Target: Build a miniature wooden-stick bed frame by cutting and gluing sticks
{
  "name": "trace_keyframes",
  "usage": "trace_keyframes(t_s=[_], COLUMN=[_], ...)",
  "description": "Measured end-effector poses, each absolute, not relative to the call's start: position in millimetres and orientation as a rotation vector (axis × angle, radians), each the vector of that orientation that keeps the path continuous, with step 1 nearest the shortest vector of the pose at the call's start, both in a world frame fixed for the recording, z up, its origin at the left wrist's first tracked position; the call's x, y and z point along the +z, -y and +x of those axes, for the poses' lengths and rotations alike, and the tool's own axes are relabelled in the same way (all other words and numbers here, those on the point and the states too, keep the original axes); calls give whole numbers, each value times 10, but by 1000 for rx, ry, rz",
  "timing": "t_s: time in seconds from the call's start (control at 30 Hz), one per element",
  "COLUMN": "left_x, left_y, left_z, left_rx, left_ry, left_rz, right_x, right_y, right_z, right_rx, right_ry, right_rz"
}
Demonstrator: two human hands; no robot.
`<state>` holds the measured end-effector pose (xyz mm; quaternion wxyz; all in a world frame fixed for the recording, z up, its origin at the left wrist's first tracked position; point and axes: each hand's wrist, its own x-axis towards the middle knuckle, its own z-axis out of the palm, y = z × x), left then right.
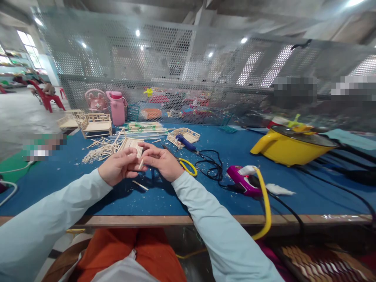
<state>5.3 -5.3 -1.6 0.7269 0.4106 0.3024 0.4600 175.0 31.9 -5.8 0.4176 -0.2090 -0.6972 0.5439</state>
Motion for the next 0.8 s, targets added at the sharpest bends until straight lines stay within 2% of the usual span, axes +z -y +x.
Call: trace_keyframes(t_s=[0.17, 0.43, 0.8], left_x=[-96, -148, -138], left_y=[65, 95, 155], left_z=[100, 109, 152], left_rx=[815, 664, 646], left_ry=[-577, -481, -527], left_rz=[892, 872, 898], right_x=[-31, -18, -13], right_y=[-313, -269, -260], right_z=[1768, 1770, 1770], right_rx=[1321, 1562, 1602], right_ry=[1796, 1805, 1866], right_rz=[-482, -325, -278])
